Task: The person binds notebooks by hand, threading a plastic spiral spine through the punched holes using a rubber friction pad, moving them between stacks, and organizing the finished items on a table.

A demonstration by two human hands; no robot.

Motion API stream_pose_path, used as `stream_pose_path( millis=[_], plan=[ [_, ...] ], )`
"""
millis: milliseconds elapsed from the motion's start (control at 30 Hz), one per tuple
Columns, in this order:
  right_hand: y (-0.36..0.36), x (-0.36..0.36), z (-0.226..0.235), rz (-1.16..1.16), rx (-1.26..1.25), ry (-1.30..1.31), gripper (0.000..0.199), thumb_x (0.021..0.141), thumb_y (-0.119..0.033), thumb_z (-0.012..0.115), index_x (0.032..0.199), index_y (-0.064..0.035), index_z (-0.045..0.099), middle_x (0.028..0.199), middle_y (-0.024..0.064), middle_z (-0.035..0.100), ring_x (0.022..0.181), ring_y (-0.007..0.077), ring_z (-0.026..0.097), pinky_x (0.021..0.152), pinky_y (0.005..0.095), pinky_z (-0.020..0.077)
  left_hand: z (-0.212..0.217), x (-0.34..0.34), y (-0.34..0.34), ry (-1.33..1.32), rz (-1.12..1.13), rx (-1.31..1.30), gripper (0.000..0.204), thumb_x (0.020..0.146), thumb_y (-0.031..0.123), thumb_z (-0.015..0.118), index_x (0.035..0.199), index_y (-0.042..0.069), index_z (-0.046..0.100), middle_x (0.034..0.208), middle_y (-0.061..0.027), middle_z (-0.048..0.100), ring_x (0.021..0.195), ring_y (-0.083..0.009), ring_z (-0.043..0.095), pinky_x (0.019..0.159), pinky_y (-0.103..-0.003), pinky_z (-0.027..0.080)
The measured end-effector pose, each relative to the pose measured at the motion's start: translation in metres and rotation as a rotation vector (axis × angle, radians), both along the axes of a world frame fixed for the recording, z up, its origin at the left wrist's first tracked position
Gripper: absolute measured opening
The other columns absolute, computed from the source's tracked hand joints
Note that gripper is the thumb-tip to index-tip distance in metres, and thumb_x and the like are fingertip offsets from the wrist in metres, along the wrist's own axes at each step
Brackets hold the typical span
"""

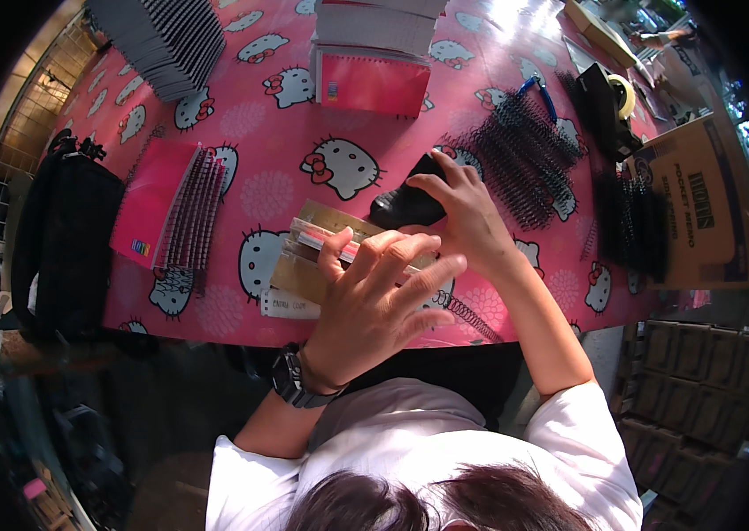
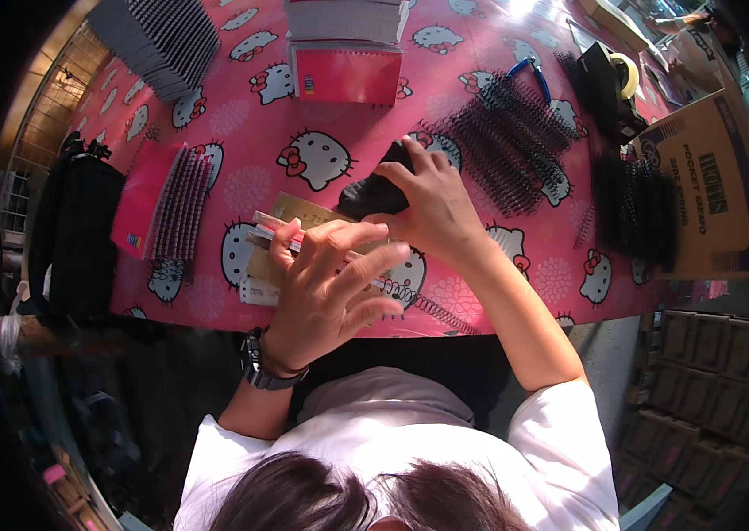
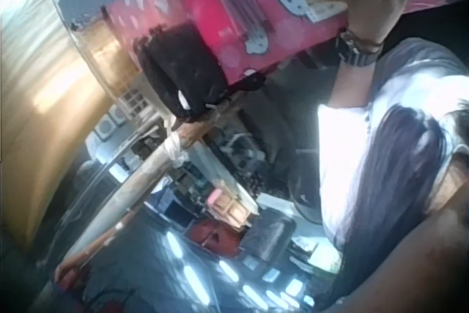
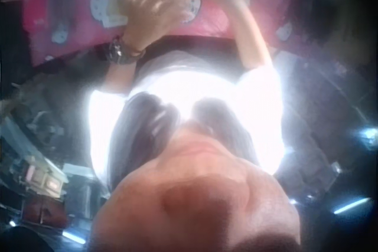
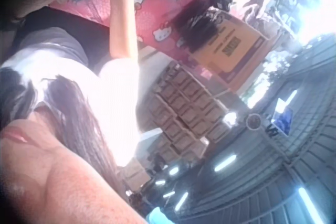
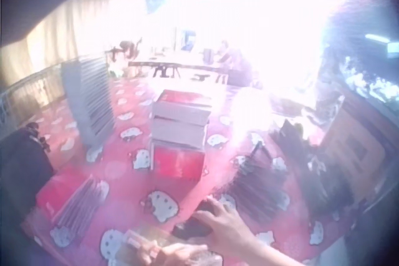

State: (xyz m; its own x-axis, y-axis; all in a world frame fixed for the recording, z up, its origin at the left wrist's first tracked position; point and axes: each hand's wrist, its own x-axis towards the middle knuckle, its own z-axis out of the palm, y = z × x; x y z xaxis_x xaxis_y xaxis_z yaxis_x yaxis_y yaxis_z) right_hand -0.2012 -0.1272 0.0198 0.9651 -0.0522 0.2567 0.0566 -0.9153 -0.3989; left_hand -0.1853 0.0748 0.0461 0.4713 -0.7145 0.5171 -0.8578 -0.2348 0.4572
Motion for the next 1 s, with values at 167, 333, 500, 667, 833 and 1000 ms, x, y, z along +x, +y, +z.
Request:
stream_pose_path(
  millis=[167, 333, 500, 667, 833, 1000],
  plan=[
    [-0.024, -0.025, 0.009, -0.012, 0.734, 0.057, 0.062, 0.07, -0.037, 0.082, 0.118, -0.003, 0.062, 0.131, 0.0188, 0.052, 0.127, 0.0296, 0.046, 0.105, 0.0406, 0.0361, -0.005, 0.001, 0.003, 0.015, 0.024, 0.009, 0.029, 0.081, 0.044, 0.067, 0.103, 0.025, 0.069, 0.112, 0.0068, 0.06, 0.111, -0.0177, 0.054, 0.103, -0.05, 0.02],
    [-0.037, -0.055, 0.019, 0.114, 1.216, 0.171, 0.083, 0.063, -0.058, 0.078, 0.114, 0.0056, 0.063, 0.128, 0.0212, 0.055, 0.122, 0.0275, 0.051, 0.103, 0.0382, 0.037, -0.013, 0.007, 0.007, -0.103, -0.017, 0.012, 0.041, 0.082, 0.051, 0.064, 0.113, 0.024, 0.066, 0.117, 0.0035, 0.059, 0.113, -0.0199, 0.053, 0.109, -0.052, 0.013],
    [-0.012, -0.061, 0.044, 0.526, 1.186, 0.138, 0.078, 0.058, -0.06, 0.078, 0.1, 0.0061, 0.069, 0.125, 0.0287, 0.055, 0.115, 0.0358, 0.057, 0.101, 0.0402, 0.0391, -0.002, 0.024, 0.021, -0.002, 0.115, -0.046, 0.052, 0.071, 0.043, 0.073, 0.117, 0.022, 0.063, 0.126, -0.0006, 0.056, 0.124, -0.0246, 0.046, 0.113, -0.052, 0.005],
    [-0.01, -0.044, 0.048, 0.094, 0.774, 0.176, 0.073, 0.056, -0.054, 0.078, 0.1, 0.0038, 0.07, 0.126, 0.0268, 0.056, 0.112, 0.0349, 0.059, 0.101, 0.0403, 0.0386, -0.013, 0.021, 0.029, 0.164, 0.303, -0.195, 0.074, 0.065, 0.025, 0.077, 0.133, 0.013, 0.051, 0.135, -0.0085, 0.049, 0.131, -0.0305, 0.04, 0.113, -0.053, 0.009],
    [-0.007, -0.042, 0.05, 0.244, 0.773, 0.208, 0.068, 0.057, -0.051, 0.078, 0.099, 0.0013, 0.071, 0.127, 0.0234, 0.057, 0.114, 0.0331, 0.058, 0.101, 0.0399, 0.0385, -0.033, 0.015, 0.027, 0.393, 0.346, -0.514, 0.084, 0.063, 0.015, 0.079, 0.139, 0.011, 0.041, 0.138, -0.015, 0.043, 0.134, -0.036, 0.033, 0.113, -0.05, 0.021],
    [0.0, -0.039, 0.066, 0.513, 0.977, 0.156, 0.051, 0.066, -0.04, 0.079, 0.101, -0.0032, 0.071, 0.124, 0.0229, 0.059, 0.115, 0.0329, 0.058, 0.098, 0.0382, 0.0407, -0.034, 0.02, 0.029, 0.423, 0.337, -0.419, 0.074, 0.065, 0.01, 0.077, 0.133, 0.009, 0.049, 0.138, -0.0147, 0.043, 0.134, -0.0344, 0.034, 0.112, -0.046, 0.028]
  ],
)
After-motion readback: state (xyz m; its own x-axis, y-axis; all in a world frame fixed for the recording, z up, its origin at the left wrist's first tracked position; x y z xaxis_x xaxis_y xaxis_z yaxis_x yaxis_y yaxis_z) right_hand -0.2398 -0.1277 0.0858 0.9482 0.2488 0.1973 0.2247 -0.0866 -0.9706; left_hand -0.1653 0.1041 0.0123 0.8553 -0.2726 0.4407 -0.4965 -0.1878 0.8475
